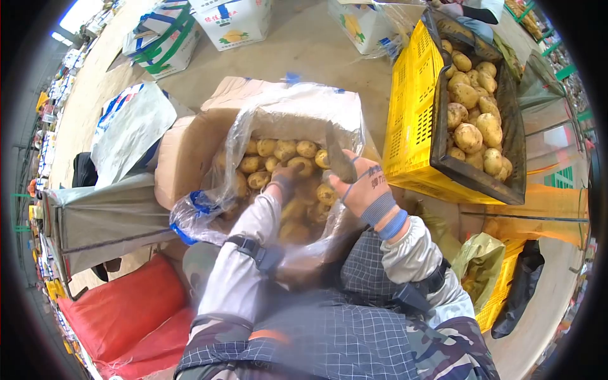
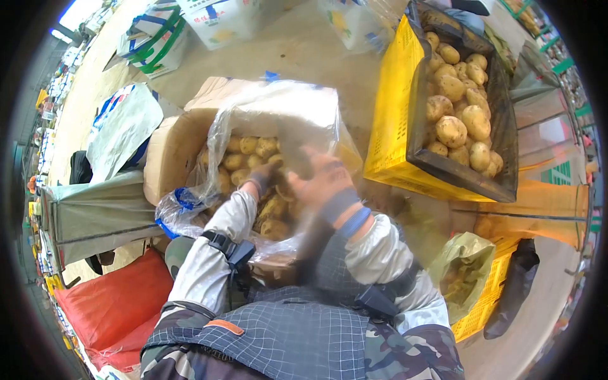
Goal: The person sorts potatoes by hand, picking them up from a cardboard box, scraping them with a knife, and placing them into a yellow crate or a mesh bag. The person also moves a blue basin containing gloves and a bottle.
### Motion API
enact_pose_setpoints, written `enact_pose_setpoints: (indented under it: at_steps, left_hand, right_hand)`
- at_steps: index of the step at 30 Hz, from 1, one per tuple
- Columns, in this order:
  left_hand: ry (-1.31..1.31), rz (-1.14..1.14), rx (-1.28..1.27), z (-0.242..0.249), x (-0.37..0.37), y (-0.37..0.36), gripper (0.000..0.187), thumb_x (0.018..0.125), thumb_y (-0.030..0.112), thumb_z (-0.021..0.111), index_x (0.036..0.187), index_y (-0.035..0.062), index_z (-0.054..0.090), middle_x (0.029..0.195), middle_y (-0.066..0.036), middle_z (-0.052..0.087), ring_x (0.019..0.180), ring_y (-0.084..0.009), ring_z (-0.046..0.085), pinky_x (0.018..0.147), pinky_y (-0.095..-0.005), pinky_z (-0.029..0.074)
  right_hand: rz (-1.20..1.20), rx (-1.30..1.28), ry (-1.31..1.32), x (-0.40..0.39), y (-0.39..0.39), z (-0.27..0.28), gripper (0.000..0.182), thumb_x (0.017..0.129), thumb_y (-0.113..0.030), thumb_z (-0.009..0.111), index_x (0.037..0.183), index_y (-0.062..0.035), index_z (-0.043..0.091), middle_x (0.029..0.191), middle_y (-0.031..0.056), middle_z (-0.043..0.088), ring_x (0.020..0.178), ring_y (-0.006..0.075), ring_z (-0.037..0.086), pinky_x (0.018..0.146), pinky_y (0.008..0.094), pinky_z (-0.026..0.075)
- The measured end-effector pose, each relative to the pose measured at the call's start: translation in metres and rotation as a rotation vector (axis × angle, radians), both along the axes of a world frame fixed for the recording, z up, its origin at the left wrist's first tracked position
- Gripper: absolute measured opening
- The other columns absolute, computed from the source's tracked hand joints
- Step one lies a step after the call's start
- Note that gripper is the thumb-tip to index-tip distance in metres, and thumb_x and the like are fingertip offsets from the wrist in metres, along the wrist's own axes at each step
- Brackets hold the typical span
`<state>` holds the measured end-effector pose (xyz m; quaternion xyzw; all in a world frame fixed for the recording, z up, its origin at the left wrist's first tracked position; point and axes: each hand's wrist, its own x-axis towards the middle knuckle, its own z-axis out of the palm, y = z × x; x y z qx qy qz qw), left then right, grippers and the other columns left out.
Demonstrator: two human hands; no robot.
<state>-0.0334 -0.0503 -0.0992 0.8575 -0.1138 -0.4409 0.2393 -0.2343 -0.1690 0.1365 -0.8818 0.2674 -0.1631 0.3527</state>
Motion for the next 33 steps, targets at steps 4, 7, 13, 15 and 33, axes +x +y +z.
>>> enact_pose_setpoints:
  at_steps: [4,7,13,15,33]
  left_hand:
    - [-0.26,-0.365,-0.013,-0.034,-0.016,0.002,0.07,0.083,0.052,0.072,0.146,0.037,0.048,0.137,-0.025,0.057,0.13,-0.0377,0.053,0.109,-0.0422,0.041]
    - [0.08,-0.066,-0.275,-0.063,-0.005,0.003,0.061,0.089,0.038,0.071,0.145,0.0275,0.05,0.134,-0.022,0.06,0.127,-0.0359,0.056,0.106,-0.0416,0.043]
    - [0.508,0.134,-0.771,0.112,-0.024,0.026,0.049,0.097,0.032,0.059,0.137,0.0039,0.053,0.122,-0.013,0.064,0.107,-0.0232,0.064,0.083,-0.0325,0.052]
    - [0.45,0.026,-0.889,0.174,-0.028,0.046,0.044,0.1,0.03,0.052,0.133,0.0004,0.055,0.12,-0.012,0.065,0.104,-0.0217,0.065,0.082,-0.0311,0.053]
    - [0.138,0.331,-1.032,0.199,-0.063,0.142,0.058,0.099,0.057,0.045,0.128,0.0073,0.056,0.093,-0.016,0.065,0.052,-0.0159,0.05,0.043,-0.0251,0.04]
  right_hand:
    - [0.058,0.239,0.114,0.004,-0.004,0.029,0.06,0.084,-0.032,0.074,0.134,-0.0019,0.056,0.119,0.0227,0.065,0.114,0.0384,0.06,0.1,0.043,0.047]
    - [0.02,0.127,0.062,0.004,-0.001,0.022,0.057,0.088,-0.035,0.069,0.134,-0.0033,0.058,0.126,0.0231,0.064,0.12,0.0373,0.059,0.104,0.0414,0.046]
    - [-0.066,0.087,0.092,-0.003,-0.012,0.005,0.055,0.088,-0.034,0.068,0.135,-0.0077,0.058,0.123,0.0216,0.065,0.118,0.0361,0.06,0.102,0.0413,0.047]
    - [0.038,0.06,0.207,-0.001,-0.011,0.022,0.056,0.088,-0.033,0.07,0.135,-0.0071,0.057,0.117,0.0197,0.067,0.112,0.0366,0.063,0.097,0.0414,0.05]
    - [0.382,-0.373,0.257,0.011,0.056,0.028,0.014,0.09,-0.012,0.055,0.104,-0.0113,0.056,0.092,0.0093,0.067,0.084,0.0315,0.071,0.069,0.0417,0.057]
